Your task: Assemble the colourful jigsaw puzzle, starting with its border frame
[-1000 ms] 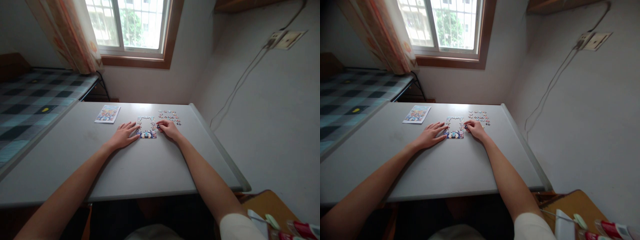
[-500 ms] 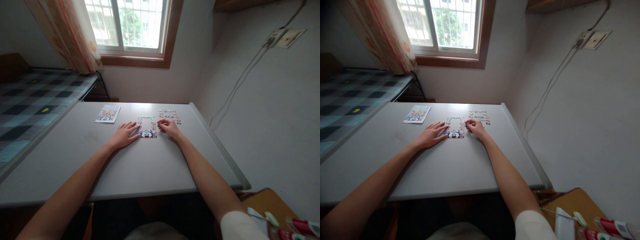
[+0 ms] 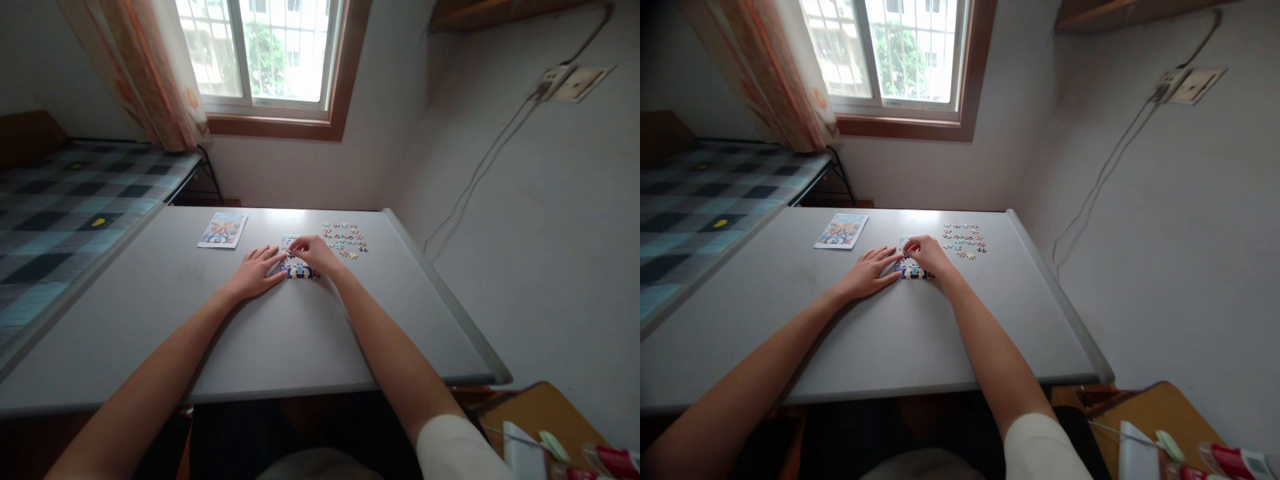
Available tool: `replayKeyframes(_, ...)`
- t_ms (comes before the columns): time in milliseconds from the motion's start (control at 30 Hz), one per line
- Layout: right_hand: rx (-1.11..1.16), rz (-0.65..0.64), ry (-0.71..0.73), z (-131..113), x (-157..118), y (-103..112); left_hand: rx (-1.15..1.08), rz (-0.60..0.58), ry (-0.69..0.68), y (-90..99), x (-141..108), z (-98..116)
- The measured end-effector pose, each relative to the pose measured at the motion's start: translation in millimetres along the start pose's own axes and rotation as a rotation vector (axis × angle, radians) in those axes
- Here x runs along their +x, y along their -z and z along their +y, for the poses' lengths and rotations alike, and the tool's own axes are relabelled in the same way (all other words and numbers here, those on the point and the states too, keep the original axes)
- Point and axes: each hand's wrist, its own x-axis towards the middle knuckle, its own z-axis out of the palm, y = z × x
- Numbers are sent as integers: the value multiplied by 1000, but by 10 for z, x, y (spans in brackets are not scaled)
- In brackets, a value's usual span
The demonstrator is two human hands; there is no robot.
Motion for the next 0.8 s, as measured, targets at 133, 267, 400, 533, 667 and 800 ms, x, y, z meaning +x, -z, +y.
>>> replayKeyframes(133, -12, -31, 18, 90, -81, -114, -5, -7, -5, -8, 3, -3)
replayKeyframes(267, 4, -35, 39, 140, -134, -125, -2, 7, -2, -27, 4, -13)
replayKeyframes(400, -45, -38, 31, 90, -161, -131, -4, 11, 9, -27, 2, -8)
replayKeyframes(533, -97, -16, 2, 50, -174, -142, -14, 7, 10, 0, -4, 14)
replayKeyframes(667, -122, -19, -4, 46, -177, -143, -19, 4, 8, 17, -5, 19)
replayKeyframes(800, -130, -25, -1, 50, -176, -145, -21, -1, 4, 15, -4, 11)
